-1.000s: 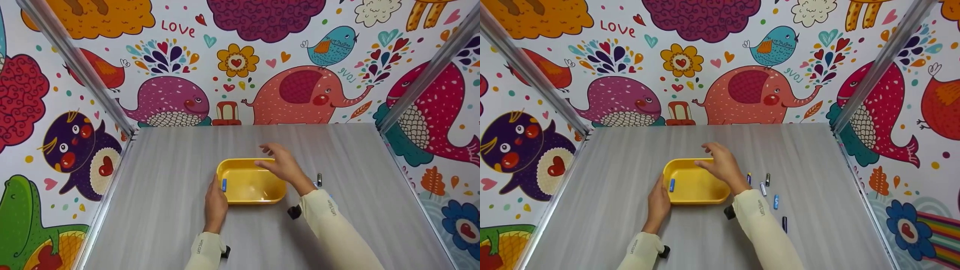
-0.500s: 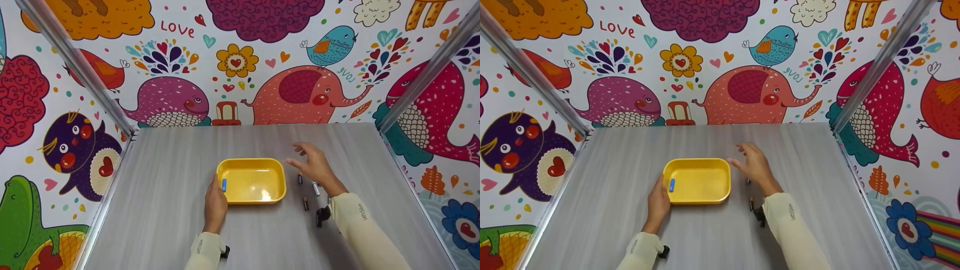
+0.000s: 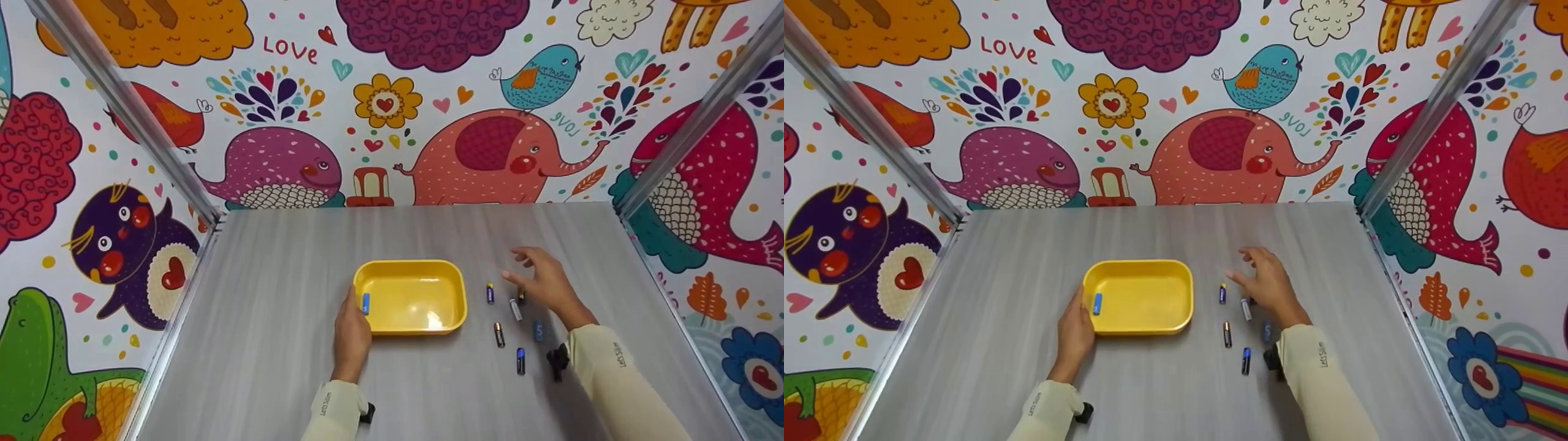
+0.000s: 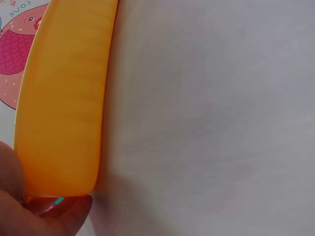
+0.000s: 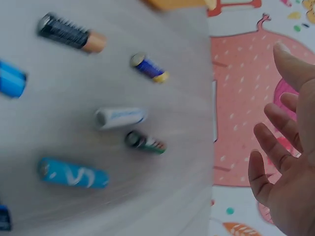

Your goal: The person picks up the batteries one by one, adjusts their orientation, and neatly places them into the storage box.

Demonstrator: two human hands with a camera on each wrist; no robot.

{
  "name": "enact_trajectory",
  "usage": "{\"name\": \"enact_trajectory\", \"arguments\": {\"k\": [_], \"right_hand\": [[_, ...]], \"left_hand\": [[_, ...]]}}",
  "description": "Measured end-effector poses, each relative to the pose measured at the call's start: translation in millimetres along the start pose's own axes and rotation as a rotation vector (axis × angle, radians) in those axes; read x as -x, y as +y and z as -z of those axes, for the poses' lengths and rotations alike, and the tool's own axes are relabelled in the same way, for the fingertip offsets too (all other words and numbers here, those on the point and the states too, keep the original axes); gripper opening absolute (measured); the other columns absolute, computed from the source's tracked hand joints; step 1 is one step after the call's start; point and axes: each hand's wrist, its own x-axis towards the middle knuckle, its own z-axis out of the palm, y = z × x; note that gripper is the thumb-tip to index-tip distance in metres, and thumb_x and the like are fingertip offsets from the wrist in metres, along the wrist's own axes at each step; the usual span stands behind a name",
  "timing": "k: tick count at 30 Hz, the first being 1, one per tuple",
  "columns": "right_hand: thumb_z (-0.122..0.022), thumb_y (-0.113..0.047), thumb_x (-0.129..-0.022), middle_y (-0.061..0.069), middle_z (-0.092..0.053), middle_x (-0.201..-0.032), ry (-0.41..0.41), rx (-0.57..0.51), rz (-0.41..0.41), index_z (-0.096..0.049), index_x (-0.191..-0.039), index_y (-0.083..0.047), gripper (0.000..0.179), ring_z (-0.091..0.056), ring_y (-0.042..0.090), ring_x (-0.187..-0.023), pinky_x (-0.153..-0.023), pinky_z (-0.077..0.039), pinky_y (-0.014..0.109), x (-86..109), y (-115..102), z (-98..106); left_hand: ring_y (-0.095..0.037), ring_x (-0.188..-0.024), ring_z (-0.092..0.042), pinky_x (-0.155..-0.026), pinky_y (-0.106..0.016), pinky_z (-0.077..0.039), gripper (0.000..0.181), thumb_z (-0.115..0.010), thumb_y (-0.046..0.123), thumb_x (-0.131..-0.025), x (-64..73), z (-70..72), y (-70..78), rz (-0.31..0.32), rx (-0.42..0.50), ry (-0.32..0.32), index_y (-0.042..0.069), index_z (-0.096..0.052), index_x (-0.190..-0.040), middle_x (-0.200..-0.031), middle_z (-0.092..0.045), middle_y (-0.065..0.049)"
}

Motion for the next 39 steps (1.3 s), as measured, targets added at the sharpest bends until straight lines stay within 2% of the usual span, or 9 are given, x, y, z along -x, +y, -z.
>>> {"name": "enact_trajectory", "arguments": {"k": [9,14,20,25,31,37,39], "right_hand": [[-0.077,-0.033,-0.091,0.02,-0.059,-0.134,-0.07,-0.007,-0.055,-0.053,-0.145,-0.011,0.063,-0.055,0.041,-0.123,-0.102,-0.05,0.06,7.3,34,-9],[-0.078,-0.029,-0.091,0.02,-0.059,-0.134,-0.078,0.022,-0.05,-0.052,-0.147,-0.008,0.065,-0.055,0.041,-0.122,-0.1,-0.051,0.06,14.3,53,-14],[-0.078,-0.022,-0.091,0.021,-0.057,-0.136,-0.123,0.027,-0.065,-0.051,-0.148,-0.006,0.065,-0.055,0.04,-0.122,-0.104,-0.048,0.062,19.7,69,-22],[-0.077,-0.022,-0.091,0.022,-0.057,-0.138,-0.146,0.054,-0.086,-0.051,-0.148,-0.005,0.064,-0.056,0.036,-0.116,-0.103,-0.048,0.06,21.1,76,-25],[-0.077,-0.023,-0.092,0.023,-0.056,-0.139,-0.171,0.074,-0.091,-0.05,-0.149,-0.005,0.065,-0.052,0.04,-0.122,-0.106,-0.044,0.063,21.5,79,-24],[-0.077,-0.023,-0.092,0.022,-0.056,-0.139,-0.175,0.087,-0.087,-0.051,-0.148,-0.006,0.064,-0.051,0.039,-0.121,-0.104,-0.046,0.062,20.6,79,-24],[-0.077,-0.022,-0.092,0.022,-0.056,-0.138,-0.171,0.095,-0.078,-0.053,-0.148,-0.006,0.063,-0.051,0.04,-0.122,-0.103,-0.046,0.062,20.7,79,-25]], "left_hand": [[-0.027,-0.143,-0.046,-0.118,-0.045,-0.041,0.054,-0.04,0.005,-0.106,0.2,0.4,1.0,-0.027,0.007,0.014,0.009,-0.034,-0.16,-0.159,-0.045,-0.012],[-0.024,-0.144,-0.045,-0.119,-0.044,-0.04,0.055,-0.037,0.006,-0.107,1.3,0.2,1.9,0.0,0.044,-0.006,0.011,-0.03,-0.162,-0.162,-0.041,-0.009],[-0.024,-0.145,-0.045,-0.119,-0.045,-0.039,0.057,-0.04,0.005,-0.106,2.3,0.5,2.5,0.026,0.033,-0.013,0.012,-0.03,-0.162,-0.163,-0.04,-0.008],[-0.024,-0.144,-0.046,-0.119,-0.045,-0.039,0.058,-0.041,0.004,-0.106,2.5,0.1,1.9,0.032,0.033,-0.011,0.012,-0.03,-0.162,-0.163,-0.04,-0.008],[-0.024,-0.145,-0.044,-0.12,-0.044,-0.039,0.057,-0.042,0.004,-0.105,2.0,0.3,1.7,0.025,0.03,-0.005,0.011,-0.031,-0.161,-0.163,-0.04,-0.009],[-0.022,-0.147,-0.042,-0.121,-0.044,-0.037,0.057,-0.04,0.007,-0.107,2.5,0.0,1.7,0.038,0.05,-0.025,0.013,-0.028,-0.163,-0.165,-0.037,-0.006],[-0.024,-0.146,-0.044,-0.119,-0.044,-0.039,0.057,-0.04,0.006,-0.106,2.5,-0.3,1.4,0.019,0.045,-0.011,0.012,-0.029,-0.162,-0.163,-0.039,-0.008]]}}
